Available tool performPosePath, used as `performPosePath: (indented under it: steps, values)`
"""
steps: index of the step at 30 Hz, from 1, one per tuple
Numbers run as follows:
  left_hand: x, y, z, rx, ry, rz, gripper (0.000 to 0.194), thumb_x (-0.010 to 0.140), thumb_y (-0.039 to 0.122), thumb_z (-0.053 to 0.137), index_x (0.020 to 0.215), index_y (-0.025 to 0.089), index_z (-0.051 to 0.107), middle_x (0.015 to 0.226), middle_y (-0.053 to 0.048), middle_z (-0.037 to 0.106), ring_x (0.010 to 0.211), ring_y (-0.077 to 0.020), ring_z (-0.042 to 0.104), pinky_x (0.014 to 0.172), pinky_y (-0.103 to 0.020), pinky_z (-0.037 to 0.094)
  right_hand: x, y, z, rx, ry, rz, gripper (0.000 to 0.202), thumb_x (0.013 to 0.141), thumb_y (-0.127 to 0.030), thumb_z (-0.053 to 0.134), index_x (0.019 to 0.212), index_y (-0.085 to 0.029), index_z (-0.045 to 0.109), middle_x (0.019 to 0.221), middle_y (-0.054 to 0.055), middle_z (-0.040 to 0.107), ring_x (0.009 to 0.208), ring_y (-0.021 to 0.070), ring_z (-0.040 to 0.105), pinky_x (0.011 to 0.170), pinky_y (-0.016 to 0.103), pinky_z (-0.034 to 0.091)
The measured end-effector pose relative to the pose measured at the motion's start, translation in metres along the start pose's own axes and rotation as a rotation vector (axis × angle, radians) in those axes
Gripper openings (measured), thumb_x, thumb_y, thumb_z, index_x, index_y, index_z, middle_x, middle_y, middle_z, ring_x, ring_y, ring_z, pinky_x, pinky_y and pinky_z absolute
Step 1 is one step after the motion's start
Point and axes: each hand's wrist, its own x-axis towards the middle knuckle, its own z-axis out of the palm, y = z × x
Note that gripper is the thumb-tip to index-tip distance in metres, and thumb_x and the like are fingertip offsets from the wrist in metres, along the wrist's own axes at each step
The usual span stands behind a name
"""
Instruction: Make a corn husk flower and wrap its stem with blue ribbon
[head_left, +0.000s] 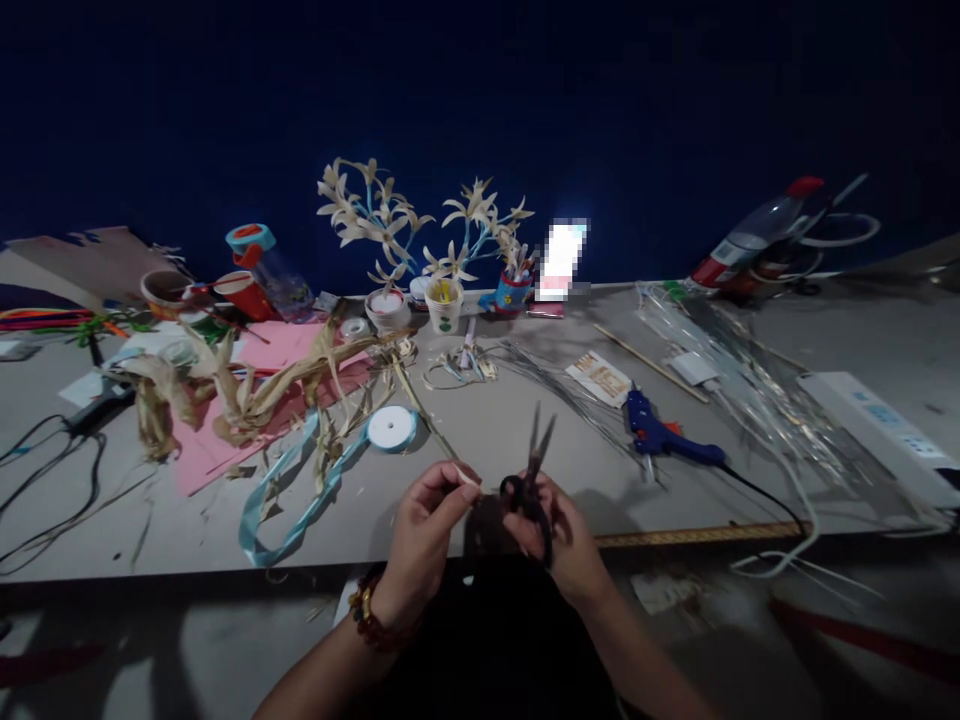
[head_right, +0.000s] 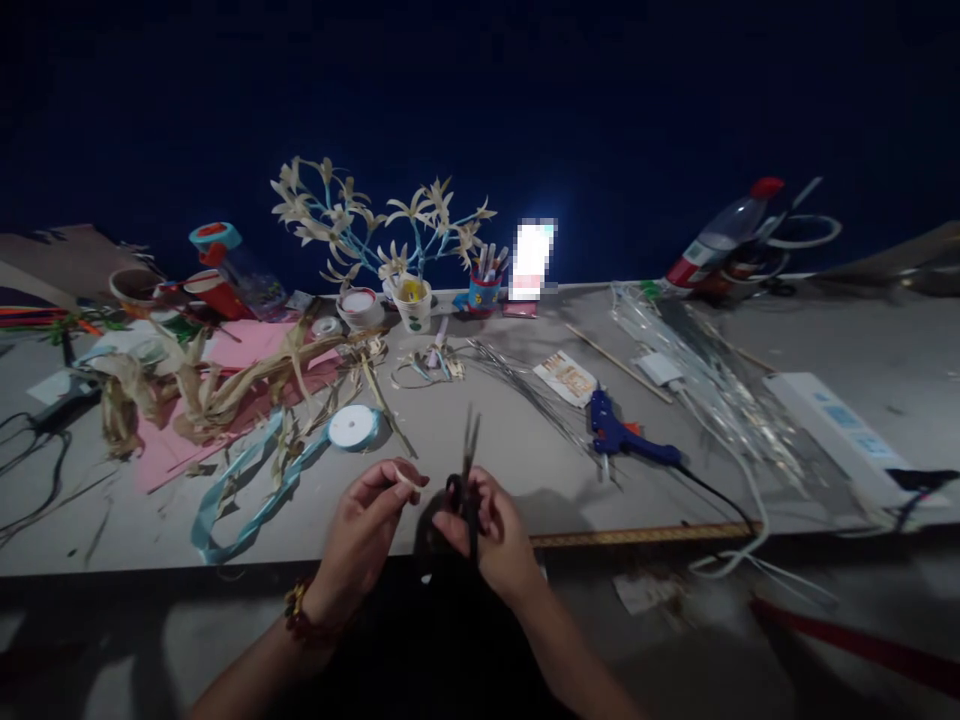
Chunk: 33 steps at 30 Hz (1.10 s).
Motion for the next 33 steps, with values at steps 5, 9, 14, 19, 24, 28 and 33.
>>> performPosePath:
  steps: [5,9,14,19,24,28,33]
  values:
    - [0.004,0.010,-0.003,-0.014,-0.062,0.059,0.012,0.082,0.023,0.075,0.075,0.019,0.066,0.086,-0.003,0.064,0.086,-0.0164,0.058,0.081,-0.027,0.045,-0.013,0.007,-0.021,-0.204,-0.264,0.054,0.043,0.073,-0.057,0.078,0.085,-0.020,0.059,0.072,0.000,0.060,0.064,0.0147,0.054,0.059,0.026,0.047]
    - [0.006,0.013,-0.002,0.000,-0.115,0.041,0.010,0.084,0.021,0.073,0.077,0.019,0.066,0.090,-0.003,0.066,0.089,-0.0167,0.059,0.085,-0.028,0.045,-0.016,-0.001,-0.023,-0.314,-0.314,0.058,0.038,0.075,-0.053,0.076,0.080,-0.020,0.056,0.074,0.000,0.059,0.064,0.0139,0.051,0.058,0.025,0.044]
    - [0.008,0.014,-0.003,0.028,-0.140,0.025,0.011,0.085,0.021,0.073,0.077,0.018,0.065,0.086,-0.003,0.065,0.084,-0.0158,0.058,0.082,-0.027,0.044,-0.013,-0.010,-0.022,-0.345,-0.332,0.089,0.037,0.074,-0.046,0.077,0.077,-0.021,0.050,0.073,-0.002,0.055,0.063,0.0124,0.045,0.057,0.024,0.039]
    - [0.009,0.015,-0.005,0.032,-0.144,-0.001,0.011,0.086,0.020,0.072,0.077,0.018,0.065,0.084,-0.002,0.065,0.081,-0.0141,0.057,0.080,-0.026,0.044,-0.010,-0.011,-0.021,-0.384,-0.342,0.110,0.035,0.073,-0.043,0.076,0.074,-0.021,0.049,0.068,-0.004,0.051,0.060,0.0118,0.042,0.054,0.023,0.035]
    - [0.011,0.014,-0.005,0.034,-0.149,-0.020,0.012,0.084,0.020,0.073,0.077,0.018,0.064,0.081,-0.001,0.065,0.079,-0.0137,0.057,0.077,-0.025,0.044,-0.010,-0.012,-0.022,-0.412,-0.346,0.141,0.037,0.073,-0.043,0.076,0.072,-0.021,0.046,0.066,-0.005,0.047,0.058,0.0105,0.038,0.053,0.023,0.031]
    - [0.012,0.016,-0.005,0.039,-0.155,-0.033,0.013,0.083,0.022,0.074,0.077,0.018,0.064,0.080,-0.001,0.065,0.079,-0.0139,0.057,0.076,-0.025,0.044,-0.009,-0.011,-0.024,-0.406,-0.364,0.142,0.039,0.074,-0.044,0.076,0.071,-0.022,0.044,0.066,-0.006,0.046,0.058,0.0101,0.038,0.053,0.023,0.031]
    - [0.013,0.016,-0.006,0.049,-0.178,-0.042,0.013,0.084,0.023,0.074,0.076,0.018,0.065,0.079,-0.001,0.066,0.076,-0.0133,0.057,0.075,-0.025,0.044,-0.008,-0.008,-0.026,-0.451,-0.353,0.140,0.045,0.072,-0.049,0.077,0.070,-0.023,0.041,0.064,-0.006,0.044,0.058,0.0103,0.038,0.051,0.022,0.030]
